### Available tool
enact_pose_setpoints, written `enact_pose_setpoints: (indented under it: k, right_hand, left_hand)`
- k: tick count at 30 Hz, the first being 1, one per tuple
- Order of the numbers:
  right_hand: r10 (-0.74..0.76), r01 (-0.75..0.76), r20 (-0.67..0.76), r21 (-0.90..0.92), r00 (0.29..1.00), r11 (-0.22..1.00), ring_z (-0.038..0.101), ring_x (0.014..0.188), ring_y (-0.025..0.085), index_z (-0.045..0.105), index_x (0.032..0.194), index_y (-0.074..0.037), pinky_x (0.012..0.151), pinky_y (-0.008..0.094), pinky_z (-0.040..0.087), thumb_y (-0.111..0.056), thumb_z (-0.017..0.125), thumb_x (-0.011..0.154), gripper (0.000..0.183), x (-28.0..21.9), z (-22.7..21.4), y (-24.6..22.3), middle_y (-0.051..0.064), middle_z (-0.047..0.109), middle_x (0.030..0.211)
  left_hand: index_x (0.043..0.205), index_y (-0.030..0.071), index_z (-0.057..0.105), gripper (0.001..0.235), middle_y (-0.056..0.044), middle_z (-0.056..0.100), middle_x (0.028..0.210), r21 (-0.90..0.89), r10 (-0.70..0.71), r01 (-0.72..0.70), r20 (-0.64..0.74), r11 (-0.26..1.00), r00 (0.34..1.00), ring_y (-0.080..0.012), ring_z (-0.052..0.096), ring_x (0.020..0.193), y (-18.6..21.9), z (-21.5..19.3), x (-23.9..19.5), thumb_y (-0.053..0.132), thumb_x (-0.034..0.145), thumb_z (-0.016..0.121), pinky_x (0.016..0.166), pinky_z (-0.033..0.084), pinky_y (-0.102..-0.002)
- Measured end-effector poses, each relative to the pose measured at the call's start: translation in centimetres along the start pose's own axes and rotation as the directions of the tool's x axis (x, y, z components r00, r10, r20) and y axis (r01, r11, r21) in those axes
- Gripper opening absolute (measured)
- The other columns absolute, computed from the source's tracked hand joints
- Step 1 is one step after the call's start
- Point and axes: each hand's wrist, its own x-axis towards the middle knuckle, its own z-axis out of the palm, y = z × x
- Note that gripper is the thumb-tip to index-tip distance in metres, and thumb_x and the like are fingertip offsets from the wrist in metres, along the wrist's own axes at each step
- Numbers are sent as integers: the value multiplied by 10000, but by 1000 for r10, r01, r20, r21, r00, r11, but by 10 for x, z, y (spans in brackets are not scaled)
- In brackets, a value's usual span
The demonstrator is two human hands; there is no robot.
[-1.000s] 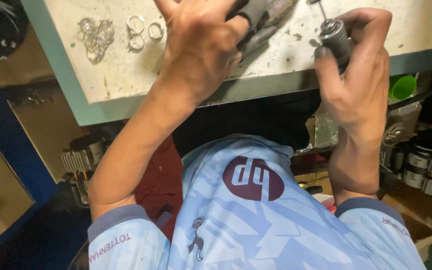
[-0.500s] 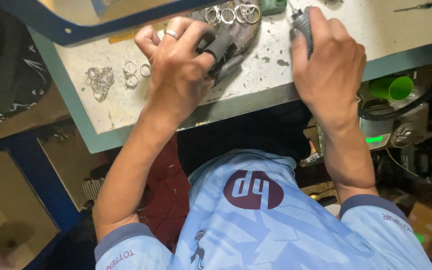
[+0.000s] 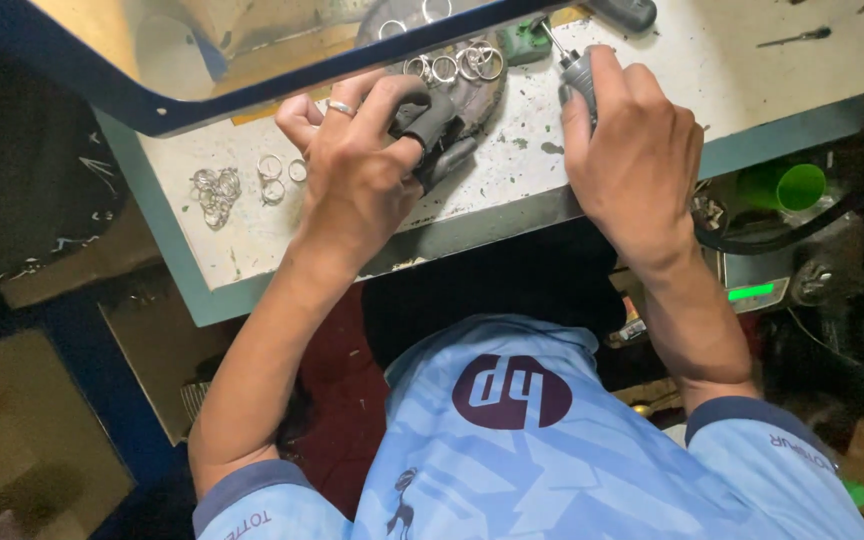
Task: The person uses a rotary polishing tool to smooth and polish small metal rings held in a cylindrical holder. They repeatedly rotate the rings and apply the tool to different surfaces, then switch to a different tool to continue finishing the rings.
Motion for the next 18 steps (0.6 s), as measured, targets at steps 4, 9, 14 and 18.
enact_pose_setpoints:
  k: [4, 9, 14, 18]
  right_hand:
    - [-17, 17, -10, -10, 1000, 1000, 631, 602, 456, 624, 1288, -18, 486, 538, 460, -176, 707, 1074, 278, 0, 1, 2, 187, 626, 836]
    - [-134, 141, -102, 57, 986, 988, 517, 559, 175, 693, 1242, 5, 443, 297, 391, -158, 693, 1170, 178, -5, 10, 22, 69, 607, 818]
    - [-440, 460, -173, 96, 881, 883, 690, 798, 315, 678, 1377, 57, 602, 382, 570, -100, 736, 1195, 247, -19, -1, 41, 225, 717, 1013]
    - [-522, 526, -63, 85, 851, 846, 657, 622, 225, 714, 1321, 25, 483, 324, 557, -162, 836, 1055, 348, -23, -2, 28, 201, 770, 1044]
  left_hand:
    - [733, 145, 783, 237, -28, 686, 1232, 10, 74, -73, -28, 997, 997, -306, 596, 1174, -3, 0, 2, 183, 690, 1013, 857, 269, -480]
    - [853, 191, 835, 210, -8, 672, 1258, 8, 92, -92, -8, 996, 996, -271, 561, 1199, -9, 1, 1, 227, 766, 1023, 865, 258, -458]
    - [858, 104, 843, 201, -43, 638, 1304, -88, 173, -169, 42, 982, 984, -303, 568, 1205, -18, 0, 4, 59, 744, 1002, 749, 297, -464]
    - [795, 71, 801, 241, -30, 642, 1290, -77, 213, -209, 50, 975, 976, -310, 595, 1185, -22, 0, 7, 185, 866, 1002, 702, 271, -444]
